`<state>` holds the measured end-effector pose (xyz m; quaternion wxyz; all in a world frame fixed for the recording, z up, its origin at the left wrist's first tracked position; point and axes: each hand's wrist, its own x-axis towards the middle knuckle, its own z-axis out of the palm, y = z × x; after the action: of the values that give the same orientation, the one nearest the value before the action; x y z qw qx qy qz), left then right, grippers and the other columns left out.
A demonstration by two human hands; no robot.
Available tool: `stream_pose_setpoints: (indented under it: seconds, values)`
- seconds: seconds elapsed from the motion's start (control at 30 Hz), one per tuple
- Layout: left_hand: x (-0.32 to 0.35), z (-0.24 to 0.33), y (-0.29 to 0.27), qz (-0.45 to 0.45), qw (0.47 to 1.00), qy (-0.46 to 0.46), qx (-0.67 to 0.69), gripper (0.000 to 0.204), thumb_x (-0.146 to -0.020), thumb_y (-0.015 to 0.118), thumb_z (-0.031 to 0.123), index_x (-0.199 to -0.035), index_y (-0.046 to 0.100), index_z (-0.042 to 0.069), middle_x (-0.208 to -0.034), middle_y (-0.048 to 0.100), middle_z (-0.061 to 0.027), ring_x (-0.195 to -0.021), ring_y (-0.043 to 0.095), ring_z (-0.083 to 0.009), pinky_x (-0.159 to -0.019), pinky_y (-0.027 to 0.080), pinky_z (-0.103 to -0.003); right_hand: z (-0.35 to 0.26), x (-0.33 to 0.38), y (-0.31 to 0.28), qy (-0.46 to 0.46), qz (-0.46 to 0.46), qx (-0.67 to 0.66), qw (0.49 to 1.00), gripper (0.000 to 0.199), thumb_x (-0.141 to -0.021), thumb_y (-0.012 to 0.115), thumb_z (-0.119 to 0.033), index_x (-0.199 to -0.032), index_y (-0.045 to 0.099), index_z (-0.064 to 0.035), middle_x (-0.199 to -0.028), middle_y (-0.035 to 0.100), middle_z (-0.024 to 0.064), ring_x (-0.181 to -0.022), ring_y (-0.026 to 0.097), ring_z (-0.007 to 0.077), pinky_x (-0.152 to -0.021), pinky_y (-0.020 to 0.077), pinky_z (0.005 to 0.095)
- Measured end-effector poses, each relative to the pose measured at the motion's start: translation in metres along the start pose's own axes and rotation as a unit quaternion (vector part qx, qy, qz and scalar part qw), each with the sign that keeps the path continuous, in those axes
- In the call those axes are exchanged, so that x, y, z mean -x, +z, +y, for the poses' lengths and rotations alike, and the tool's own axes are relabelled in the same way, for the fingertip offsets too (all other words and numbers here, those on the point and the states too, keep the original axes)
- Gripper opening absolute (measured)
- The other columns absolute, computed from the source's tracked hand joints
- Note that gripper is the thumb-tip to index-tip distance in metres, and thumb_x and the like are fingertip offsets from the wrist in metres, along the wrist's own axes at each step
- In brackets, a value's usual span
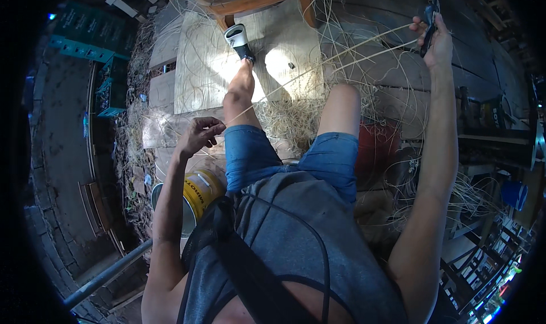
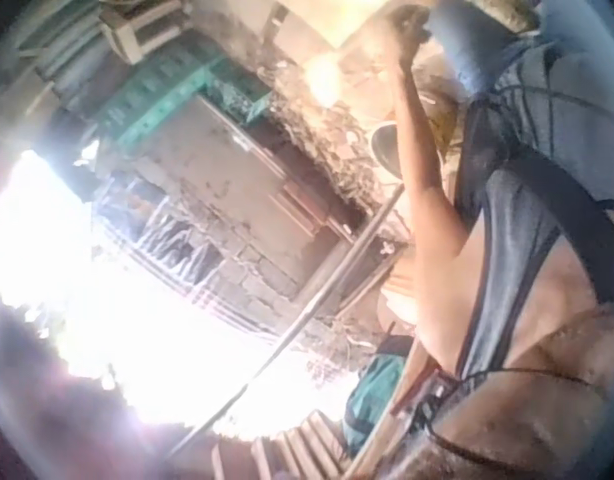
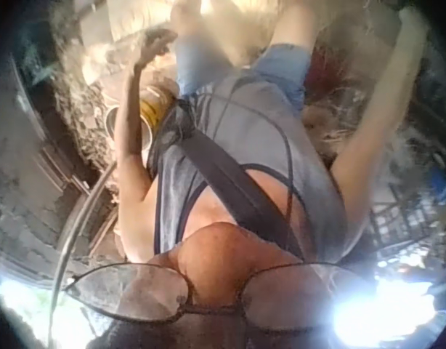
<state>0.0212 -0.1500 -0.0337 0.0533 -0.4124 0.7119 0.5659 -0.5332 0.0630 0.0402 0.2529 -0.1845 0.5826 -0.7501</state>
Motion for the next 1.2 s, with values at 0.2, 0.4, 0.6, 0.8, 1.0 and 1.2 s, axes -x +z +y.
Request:
stream_pose_setpoints:
  seconds: [0.2, 0.4, 0.6, 0.8, 1.0, 1.2]
  values:
    - [-0.005, -0.012, -0.006, 0.011, 0.999, -0.023, 0.025, 0.027, -0.09, 0.066, 0.027, -0.098, 0.069, 0.001, -0.075, 0.063, -0.002, -0.057, 0.057, -0.0079, -0.051, 0.047, -0.023, -0.029, -0.029, -0.014, -0.059, 0.079, 0.005, 0.995, 0.038, -0.1, 0.039, -0.036, -0.111, 0.054, -0.0024, -0.096, 0.067, 0.0153, -0.085, 0.068, 0.0211, -0.046, 0.0416, 0.0214]
    - [-0.021, 0.006, 0.034, -0.036, 0.934, -0.051, 0.353, 0.017, -0.092, 0.063, 0.022, -0.102, 0.064, 0.008, -0.073, 0.054, 0.0039, -0.049, 0.039, -0.0034, -0.042, 0.027, -0.018, -0.004, 0.018, -0.001, 0.068, 0.016, 0.383, 0.921, 0.045, -0.093, 0.051, -0.046, -0.105, 0.064, -0.0052, -0.074, 0.065, 0.0065, -0.044, 0.051, 0.0068, -0.04, 0.0398, 0.0192]
    - [-0.05, 0.068, 0.099, -0.157, 0.85, 0.01, 0.502, 0.017, -0.094, 0.06, 0.015, -0.109, 0.061, 0.006, -0.082, 0.057, 0.0027, -0.055, 0.043, -0.0035, -0.044, 0.031, -0.016, 0.112, 0.192, 0.079, 0.015, -0.135, 0.431, 0.892, 0.012, -0.087, 0.062, -0.01, -0.097, 0.057, -0.0052, -0.079, 0.062, 0.0094, -0.08, 0.061, 0.0172, -0.07, 0.0481, 0.033]
    - [-0.054, 0.042, 0.145, -0.051, 0.886, -0.059, 0.457, 0.014, -0.089, 0.059, 0.003, -0.102, 0.053, 0.002, -0.083, 0.063, -0.0087, -0.067, 0.061, -0.0123, -0.055, 0.049, -0.022, 0.13, 0.246, 0.136, 0.147, -0.142, 0.295, 0.933, 0.019, -0.096, 0.054, -0.022, -0.1, 0.047, -0.0046, -0.062, 0.06, 0.012, -0.05, 0.061, 0.0216, -0.044, 0.0444, 0.0369]
    - [-0.035, 0.047, 0.157, -0.067, 0.887, -0.002, 0.457, 0.023, -0.089, 0.061, 0.002, -0.107, 0.046, 0.004, -0.082, 0.063, -0.0071, -0.064, 0.06, -0.0115, -0.051, 0.046, -0.021, 0.15, 0.247, 0.141, 0.103, -0.188, 0.27, 0.939, 0.03, -0.096, 0.055, -0.029, -0.099, 0.046, -0.0002, -0.061, 0.06, 0.0119, -0.049, 0.061, 0.017, -0.043, 0.0443, 0.0348]
    - [-0.026, 0.04, 0.153, -0.048, 0.917, 0.027, 0.395, 0.025, -0.089, 0.064, 0.007, -0.106, 0.045, 0.003, -0.069, 0.059, -0.0025, -0.057, 0.056, -0.0087, -0.047, 0.041, -0.021, 0.147, 0.247, 0.14, 0.241, -0.285, 0.276, 0.886, 0.043, -0.098, 0.049, -0.035, -0.076, 0.054, 0.0017, -0.055, 0.057, 0.0088, -0.049, 0.059, 0.0179, -0.046, 0.0446, 0.0348]
